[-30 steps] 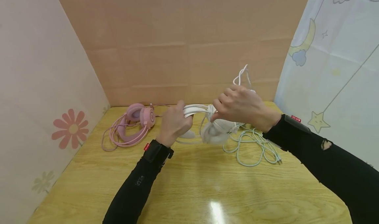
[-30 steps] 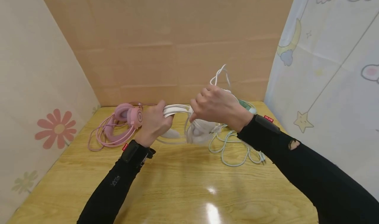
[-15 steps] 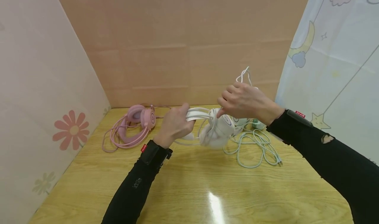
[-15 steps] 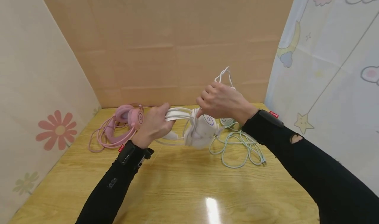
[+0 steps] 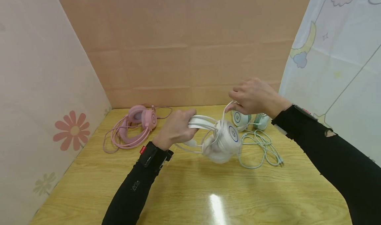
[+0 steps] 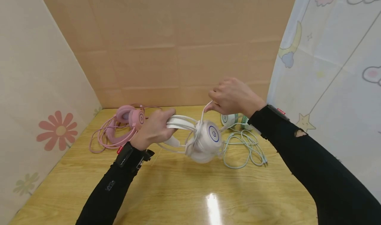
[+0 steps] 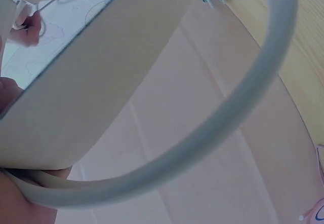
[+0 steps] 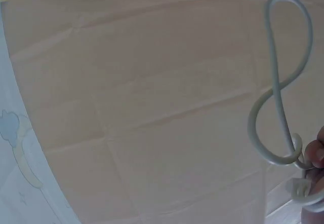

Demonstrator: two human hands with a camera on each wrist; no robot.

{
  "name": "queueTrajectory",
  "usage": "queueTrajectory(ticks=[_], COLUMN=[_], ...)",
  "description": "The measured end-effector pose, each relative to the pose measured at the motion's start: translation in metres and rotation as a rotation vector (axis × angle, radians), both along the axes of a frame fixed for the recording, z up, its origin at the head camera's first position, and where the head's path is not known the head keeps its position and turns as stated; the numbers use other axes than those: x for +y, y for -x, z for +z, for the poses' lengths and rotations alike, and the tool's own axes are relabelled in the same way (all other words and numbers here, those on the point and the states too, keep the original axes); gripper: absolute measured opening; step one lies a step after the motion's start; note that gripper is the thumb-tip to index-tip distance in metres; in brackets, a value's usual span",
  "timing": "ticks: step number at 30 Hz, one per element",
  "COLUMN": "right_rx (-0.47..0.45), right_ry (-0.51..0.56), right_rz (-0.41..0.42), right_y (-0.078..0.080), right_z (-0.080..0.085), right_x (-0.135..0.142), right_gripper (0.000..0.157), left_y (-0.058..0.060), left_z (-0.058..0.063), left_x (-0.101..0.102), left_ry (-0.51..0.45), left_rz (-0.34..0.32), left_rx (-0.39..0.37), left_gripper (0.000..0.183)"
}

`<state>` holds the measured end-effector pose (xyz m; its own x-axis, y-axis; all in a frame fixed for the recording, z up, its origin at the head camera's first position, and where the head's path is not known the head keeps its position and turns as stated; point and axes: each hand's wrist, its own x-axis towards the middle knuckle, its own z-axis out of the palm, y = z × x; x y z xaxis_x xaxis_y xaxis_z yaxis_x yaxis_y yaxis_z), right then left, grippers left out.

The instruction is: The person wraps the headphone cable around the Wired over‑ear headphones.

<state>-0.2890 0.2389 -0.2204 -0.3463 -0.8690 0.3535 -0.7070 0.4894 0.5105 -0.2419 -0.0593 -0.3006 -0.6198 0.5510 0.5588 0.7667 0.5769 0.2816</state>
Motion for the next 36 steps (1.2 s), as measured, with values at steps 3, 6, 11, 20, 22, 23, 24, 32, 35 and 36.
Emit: queueTrajectory(ticks=[3,6,11,20,22,23,24,32,35,36], right_rx=[-0.098,-0.201,-0.369,-0.727,-0.809,-0.846,-0.88,-1.014,-0.985,-0.974], right_ry=[0.07,0.188,0.358,0.648,0.685,0.701,0.72,0.809,0.787,0.777], right_rz=[-0.028,-0.012,0.035,0.175,0.167,0.154,0.137,0.069,0.036,0.022], right_y=[0.005,0.011,0.018,0.025,0.026,0.025,0.025,0.022,0.021,0.021], right_z=[-0.007,-0.019,-0.043,-0.076,-0.082,-0.084,-0.086,-0.103,-0.105,-0.105], right_x=[0.003,0.003,-0.002,-0.02,-0.023,-0.024,-0.025,-0.026,-0.022,-0.021], right_gripper=[0.067,0.068,0.066,0.064,0.065,0.065,0.065,0.065,0.06,0.058], left_y=[-0.001,-0.001,-0.001,0.002,0.003,0.003,0.003,0.001,0.0,0.0], left_z=[0.002,0.004,0.006,0.003,0.001,0.0,0.0,0.0,0.001,0.001], left_x=[-0.002,-0.005,-0.011,-0.018,-0.02,-0.021,-0.022,-0.027,-0.03,-0.03], left_ry=[-0.031,-0.093,-0.184,-0.307,-0.335,-0.347,-0.358,-0.387,-0.387,-0.383], left_rz=[-0.035,-0.059,-0.096,-0.136,-0.146,-0.149,-0.15,-0.119,-0.093,-0.09], left_rx=[-0.049,-0.116,-0.173,-0.191,-0.2,-0.206,-0.213,-0.275,-0.273,-0.269], left_gripper=[0.014,0.012,0.01,0.015,0.017,0.017,0.017,0.016,0.017,0.017])
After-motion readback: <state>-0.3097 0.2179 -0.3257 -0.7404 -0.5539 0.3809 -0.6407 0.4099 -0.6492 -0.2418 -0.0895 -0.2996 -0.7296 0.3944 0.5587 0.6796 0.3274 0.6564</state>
